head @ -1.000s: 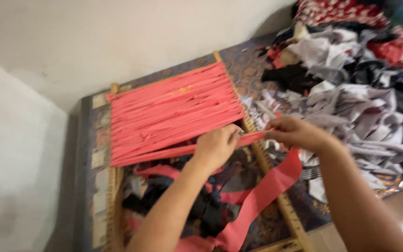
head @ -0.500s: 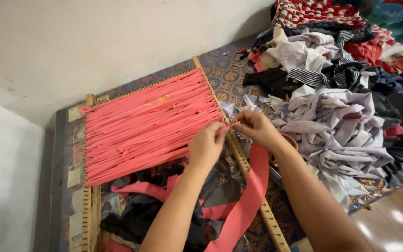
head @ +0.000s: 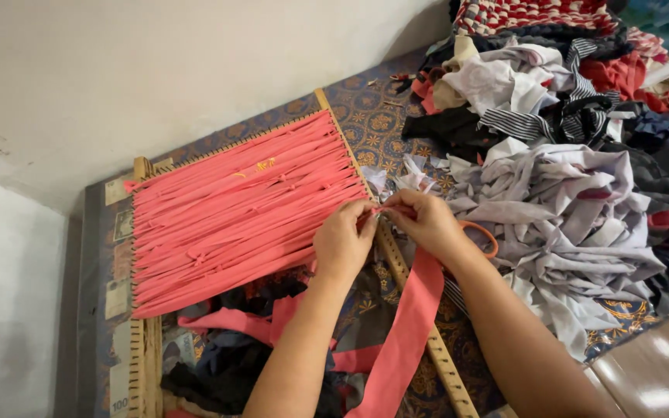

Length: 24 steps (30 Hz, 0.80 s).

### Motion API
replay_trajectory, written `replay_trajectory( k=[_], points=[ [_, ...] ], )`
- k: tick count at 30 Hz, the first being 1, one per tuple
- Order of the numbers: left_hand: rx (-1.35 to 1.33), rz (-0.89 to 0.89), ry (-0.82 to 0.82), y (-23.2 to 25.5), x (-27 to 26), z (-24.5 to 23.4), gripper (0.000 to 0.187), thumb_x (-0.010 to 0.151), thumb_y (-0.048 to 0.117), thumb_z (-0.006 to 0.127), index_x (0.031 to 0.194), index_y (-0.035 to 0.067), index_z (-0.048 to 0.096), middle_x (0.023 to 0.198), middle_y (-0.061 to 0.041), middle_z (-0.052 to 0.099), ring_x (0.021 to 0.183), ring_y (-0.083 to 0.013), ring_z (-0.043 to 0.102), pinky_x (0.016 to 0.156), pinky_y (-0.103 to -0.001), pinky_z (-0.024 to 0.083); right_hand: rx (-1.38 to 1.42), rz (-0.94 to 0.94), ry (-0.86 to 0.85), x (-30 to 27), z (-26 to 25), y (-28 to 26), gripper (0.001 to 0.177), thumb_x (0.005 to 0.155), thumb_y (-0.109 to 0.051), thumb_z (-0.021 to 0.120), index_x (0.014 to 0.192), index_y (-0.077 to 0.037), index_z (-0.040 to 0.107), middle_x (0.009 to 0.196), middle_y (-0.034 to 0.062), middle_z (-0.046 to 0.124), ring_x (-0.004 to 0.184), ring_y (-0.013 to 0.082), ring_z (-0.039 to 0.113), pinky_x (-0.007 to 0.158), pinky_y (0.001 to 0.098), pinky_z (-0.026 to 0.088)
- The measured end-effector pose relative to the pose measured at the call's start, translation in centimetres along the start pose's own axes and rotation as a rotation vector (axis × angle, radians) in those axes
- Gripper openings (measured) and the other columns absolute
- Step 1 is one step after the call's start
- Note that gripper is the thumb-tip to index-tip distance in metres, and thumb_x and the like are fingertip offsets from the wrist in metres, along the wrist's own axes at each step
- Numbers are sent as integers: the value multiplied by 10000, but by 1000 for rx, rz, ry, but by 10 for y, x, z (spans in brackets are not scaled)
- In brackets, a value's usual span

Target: Weaving fabric strips onto a wooden loom to create a handmade rug

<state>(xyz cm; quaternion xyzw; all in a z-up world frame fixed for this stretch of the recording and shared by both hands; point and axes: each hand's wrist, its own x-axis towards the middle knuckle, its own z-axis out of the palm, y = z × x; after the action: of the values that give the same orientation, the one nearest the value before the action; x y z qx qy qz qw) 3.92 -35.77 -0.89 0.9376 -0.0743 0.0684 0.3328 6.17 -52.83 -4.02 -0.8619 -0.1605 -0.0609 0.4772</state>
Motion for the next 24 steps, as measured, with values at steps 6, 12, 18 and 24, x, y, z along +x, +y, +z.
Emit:
replay_trajectory(
  k=[6, 12, 18, 24],
  points=[
    [5, -26, 22, 1, -2, 4, 196, 798, 291, 550, 987, 280, 601, 903, -23, 650, 886, -263, 637, 725, -419, 523, -52, 101, 30, 1, 8, 5, 183, 771, -271, 635, 941, -205, 622, 701, 80, 632, 724, 298, 622, 670, 396, 463],
    [4, -84, 69, 12, -9, 2, 163, 831, 231, 526, 983, 212, 581, 868, -50, 673, 803, -263, 661, 676, -412, 530, -205, 229, 35, 0, 9, -9, 191, 762, -348, 621, 948, -316, 596, 759, 1, 667, 807, 288, 628, 724, 413, 477],
    [127, -66, 97, 7, -7, 11, 149, 810, 293, 534, 952, 253, 555, 832, -6, 678, 771, -244, 663, 643, -416, 529, -300, 240, 3, 0, 9, -16, 176, 800, -356, 566, 971, -318, 580, 821, 52, 672, 854, 328, 622, 753, 460, 485],
    [356, 204, 111, -11, 0, 8, 68, 770, 312, 574, 824, 272, 577, 756, 25, 628, 700, -241, 650, 577, -397, 537, -521, 97, -54, -5, -5, -23, 167, 780, -316, 570, 939, -270, 580, 855, 39, 659, 837, 317, 631, 715, 464, 508]
  ],
)
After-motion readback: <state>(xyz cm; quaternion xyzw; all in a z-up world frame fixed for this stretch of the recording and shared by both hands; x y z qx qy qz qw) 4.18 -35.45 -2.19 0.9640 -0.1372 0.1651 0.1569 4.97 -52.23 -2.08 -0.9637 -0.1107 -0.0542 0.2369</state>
